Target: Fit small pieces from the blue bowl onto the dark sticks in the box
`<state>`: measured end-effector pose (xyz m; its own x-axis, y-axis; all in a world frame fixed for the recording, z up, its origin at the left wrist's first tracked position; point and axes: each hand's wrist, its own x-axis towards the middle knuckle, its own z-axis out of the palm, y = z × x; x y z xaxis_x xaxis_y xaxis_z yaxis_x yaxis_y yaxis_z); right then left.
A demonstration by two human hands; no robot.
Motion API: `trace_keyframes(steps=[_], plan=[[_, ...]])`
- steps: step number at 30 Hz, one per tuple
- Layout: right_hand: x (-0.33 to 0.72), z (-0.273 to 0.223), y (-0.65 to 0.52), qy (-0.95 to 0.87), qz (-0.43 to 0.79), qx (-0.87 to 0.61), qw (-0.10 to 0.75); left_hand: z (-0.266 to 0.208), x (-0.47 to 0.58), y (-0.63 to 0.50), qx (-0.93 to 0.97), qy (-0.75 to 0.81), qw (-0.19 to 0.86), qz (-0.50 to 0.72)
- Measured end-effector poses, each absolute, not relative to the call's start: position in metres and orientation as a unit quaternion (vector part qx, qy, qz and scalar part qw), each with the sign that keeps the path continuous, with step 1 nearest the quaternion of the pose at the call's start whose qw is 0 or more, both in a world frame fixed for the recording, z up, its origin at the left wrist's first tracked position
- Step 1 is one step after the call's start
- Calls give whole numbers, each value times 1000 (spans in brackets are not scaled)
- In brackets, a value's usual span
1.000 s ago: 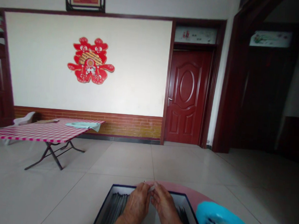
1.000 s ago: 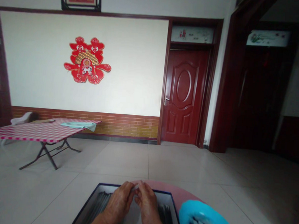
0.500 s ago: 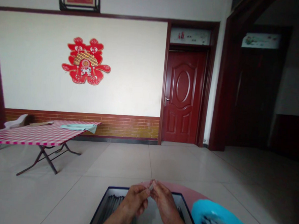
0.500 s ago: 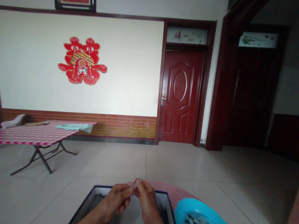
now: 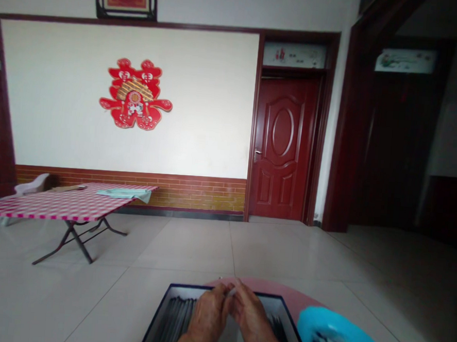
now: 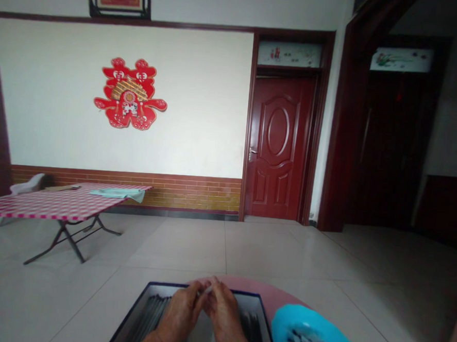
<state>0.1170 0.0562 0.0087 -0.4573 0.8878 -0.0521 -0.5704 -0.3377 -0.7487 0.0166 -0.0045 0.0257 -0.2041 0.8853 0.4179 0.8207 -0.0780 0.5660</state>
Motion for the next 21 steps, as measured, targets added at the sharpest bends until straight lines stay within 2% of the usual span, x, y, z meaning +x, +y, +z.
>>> trace_keyframes(steps=[3,5,6,9,12,15,18,21], plan=[[118,6,58,-324,771,-261,482,25,16,-5,652,695,2,304],[119,6,61,-333,755,-265,499,25,17,-3,644,689,9,332],[119,6,62,-343,749,-262,503,26,18,-1,631,681,45,370],[123,12,64,-384,736,-243,501,30,20,2,559,643,239,466],[129,24,61,-426,746,-188,476,36,19,-1,464,577,469,482],[133,34,56,-455,773,-119,427,39,16,-6,381,489,608,496],[131,36,53,-424,797,-101,419,35,17,-5,414,479,566,528],[125,32,54,-355,813,-126,443,24,19,3,479,531,432,550]])
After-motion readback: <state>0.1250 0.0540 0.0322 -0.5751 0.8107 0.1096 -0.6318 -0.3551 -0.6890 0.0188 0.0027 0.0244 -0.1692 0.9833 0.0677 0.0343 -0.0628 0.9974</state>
